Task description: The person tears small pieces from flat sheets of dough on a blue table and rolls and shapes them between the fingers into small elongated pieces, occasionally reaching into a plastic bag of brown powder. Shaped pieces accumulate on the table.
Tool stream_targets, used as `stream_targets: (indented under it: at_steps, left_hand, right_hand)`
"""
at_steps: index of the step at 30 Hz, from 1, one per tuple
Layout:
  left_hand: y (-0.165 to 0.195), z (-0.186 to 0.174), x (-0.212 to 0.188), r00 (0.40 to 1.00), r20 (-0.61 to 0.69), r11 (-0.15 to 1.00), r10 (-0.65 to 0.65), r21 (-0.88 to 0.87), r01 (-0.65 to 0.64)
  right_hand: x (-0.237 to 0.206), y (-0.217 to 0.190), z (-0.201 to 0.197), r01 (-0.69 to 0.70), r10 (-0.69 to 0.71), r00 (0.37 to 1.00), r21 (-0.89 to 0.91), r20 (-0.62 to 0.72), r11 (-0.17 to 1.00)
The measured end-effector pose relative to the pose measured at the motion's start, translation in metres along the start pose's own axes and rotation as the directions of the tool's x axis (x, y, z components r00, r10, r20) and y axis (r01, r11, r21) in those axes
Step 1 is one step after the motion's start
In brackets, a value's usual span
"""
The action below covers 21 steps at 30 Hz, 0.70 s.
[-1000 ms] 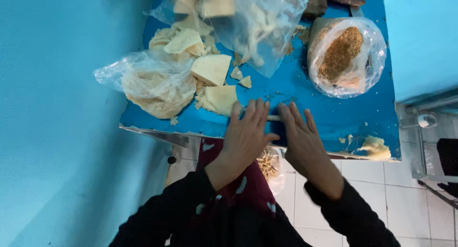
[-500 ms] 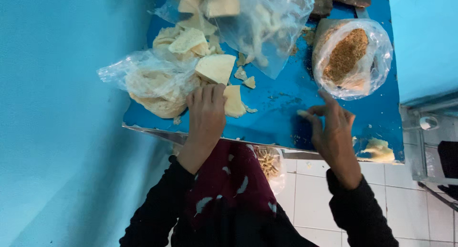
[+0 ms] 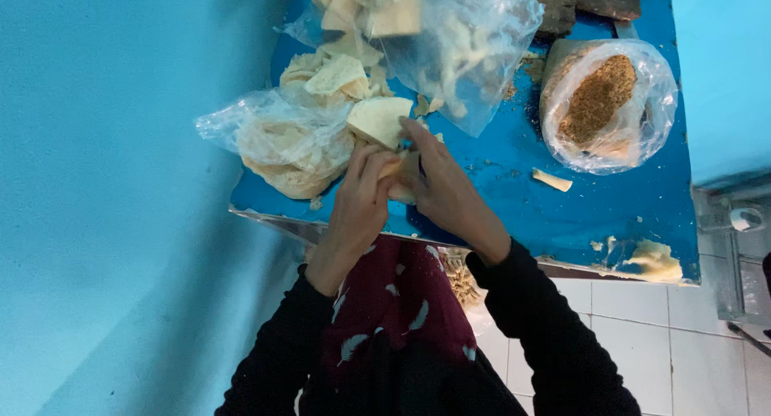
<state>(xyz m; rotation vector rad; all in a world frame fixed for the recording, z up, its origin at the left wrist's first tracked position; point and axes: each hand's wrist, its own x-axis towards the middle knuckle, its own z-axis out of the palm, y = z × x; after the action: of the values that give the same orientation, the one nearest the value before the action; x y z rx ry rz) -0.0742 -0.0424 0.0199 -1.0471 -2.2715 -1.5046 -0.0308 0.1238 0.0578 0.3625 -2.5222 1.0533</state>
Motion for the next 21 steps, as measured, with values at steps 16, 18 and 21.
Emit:
stream_targets:
  at_steps: [16, 18, 21]
  left_hand:
    - [-0.002, 0.003, -0.003, 0.998, 0.027, 0.989, -0.048, -0.139, 0.052]
    - [-0.001, 0.001, -0.004, 0.996, 0.053, 0.990, -0.067, -0.124, 0.073]
    - [-0.005, -0.007, 0.002, 0.993, 0.055, 0.984, -0.103, -0.142, 0.110]
  right_hand:
    - [-0.039, 0.014, -0.133, -0.304, 0.561, 0.721, -0.541, 0.408, 0.784]
    - [-0.025, 0.024, -0.134, -0.081, 0.194, 0.967, -0.521, 0.166, 0.850]
    - [-0.020, 0.024, -0.146, -0.074, 0.111, 0.991, -0.380, 0.076, 0.922]
